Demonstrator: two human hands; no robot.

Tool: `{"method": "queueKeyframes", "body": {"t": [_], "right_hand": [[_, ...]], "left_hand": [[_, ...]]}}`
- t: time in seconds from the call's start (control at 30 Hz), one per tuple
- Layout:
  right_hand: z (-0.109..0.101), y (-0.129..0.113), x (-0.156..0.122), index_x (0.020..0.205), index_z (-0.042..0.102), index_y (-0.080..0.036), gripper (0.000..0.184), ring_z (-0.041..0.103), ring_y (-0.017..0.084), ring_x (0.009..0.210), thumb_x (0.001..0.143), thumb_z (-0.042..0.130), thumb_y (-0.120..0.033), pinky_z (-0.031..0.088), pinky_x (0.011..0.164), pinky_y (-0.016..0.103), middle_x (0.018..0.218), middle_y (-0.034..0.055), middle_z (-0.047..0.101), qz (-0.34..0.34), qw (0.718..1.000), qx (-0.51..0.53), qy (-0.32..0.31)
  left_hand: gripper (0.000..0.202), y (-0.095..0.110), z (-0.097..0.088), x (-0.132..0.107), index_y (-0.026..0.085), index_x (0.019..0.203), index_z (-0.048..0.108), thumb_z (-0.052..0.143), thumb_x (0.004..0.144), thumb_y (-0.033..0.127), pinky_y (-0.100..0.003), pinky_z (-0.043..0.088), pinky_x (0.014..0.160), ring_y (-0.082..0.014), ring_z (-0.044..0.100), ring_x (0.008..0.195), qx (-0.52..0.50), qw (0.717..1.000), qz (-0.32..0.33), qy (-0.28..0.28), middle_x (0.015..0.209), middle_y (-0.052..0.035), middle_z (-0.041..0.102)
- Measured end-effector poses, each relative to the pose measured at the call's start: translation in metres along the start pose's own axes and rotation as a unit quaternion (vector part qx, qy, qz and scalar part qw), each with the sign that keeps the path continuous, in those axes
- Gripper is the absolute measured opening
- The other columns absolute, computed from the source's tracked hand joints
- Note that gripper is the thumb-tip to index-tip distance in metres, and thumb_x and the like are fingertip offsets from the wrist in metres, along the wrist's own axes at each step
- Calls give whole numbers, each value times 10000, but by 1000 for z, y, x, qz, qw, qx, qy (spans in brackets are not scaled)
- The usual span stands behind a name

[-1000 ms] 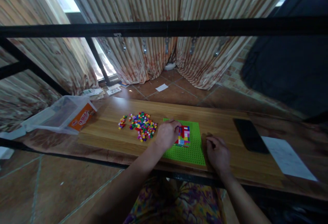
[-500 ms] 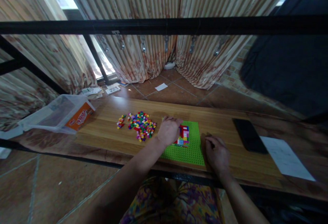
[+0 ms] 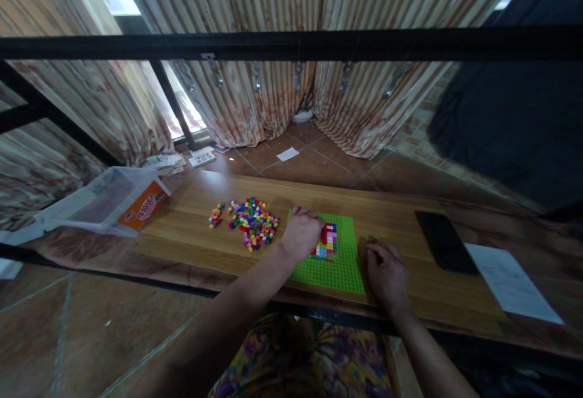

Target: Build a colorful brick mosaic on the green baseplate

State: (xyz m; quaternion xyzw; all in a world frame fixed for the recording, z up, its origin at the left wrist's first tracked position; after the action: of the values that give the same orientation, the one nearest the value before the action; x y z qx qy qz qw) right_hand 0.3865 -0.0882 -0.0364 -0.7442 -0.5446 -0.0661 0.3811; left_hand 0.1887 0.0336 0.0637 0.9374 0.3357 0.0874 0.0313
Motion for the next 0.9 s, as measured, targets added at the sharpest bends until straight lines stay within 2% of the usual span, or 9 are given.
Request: {"method": "queueKeyframes", "body": {"t": [0.3,0.43,0.63,0.77,0.9], "right_hand": [[-1,-1,0,875,703,-167,327,631,211,840,906,452,-374,511,799,355,963,117,678,10,1000,2,-3],[-1,0,0,883,700,-171,319,632,220,868,905,453,-372,509,812,366,966,118,680,7,1000,0,-9],[-1,0,0,884,698,-167,322,633,217,847,905,450,-371,509,804,362,965,122,682,3,1000,2,-5],[-1,0,0,882,698,-170,334,629,225,850,907,444,-386,504,790,365,944,120,684,-3,1000,-2,-2],[-2,1,0,880,698,-169,339,627,218,833,905,444,-393,501,774,353,935,116,683,-2,1000,3,-3]], "left_hand": [[211,3,13,-22,206,913,692,483,901,190,-370,417,864,-213,528,965,-54,995,-60,53,1008,-59,654],[225,1,18,-23,247,936,699,477,914,213,-382,414,882,-211,511,988,-86,989,-88,84,1039,-42,644],[225,1,21,-23,257,950,710,489,915,238,-383,419,883,-209,511,987,-114,984,-103,94,1026,-43,651],[279,-1,22,-31,243,1094,684,475,917,194,-359,427,915,-189,529,998,-160,970,-110,145,1078,-49,656],[260,-10,15,-53,216,1070,683,466,926,201,-356,438,946,-180,552,982,-190,951,-141,201,1040,-51,668]]}}
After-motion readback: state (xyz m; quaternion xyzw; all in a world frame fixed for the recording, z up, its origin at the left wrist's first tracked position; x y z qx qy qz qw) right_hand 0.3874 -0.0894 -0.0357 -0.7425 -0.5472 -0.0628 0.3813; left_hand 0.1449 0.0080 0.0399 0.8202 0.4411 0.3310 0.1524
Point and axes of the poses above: each hand's wrist, its own x-axis towards the middle knuckle, its own z-axis out of the palm, y = z × x, the point moved 2 cm from there along x, towards the middle knuckle
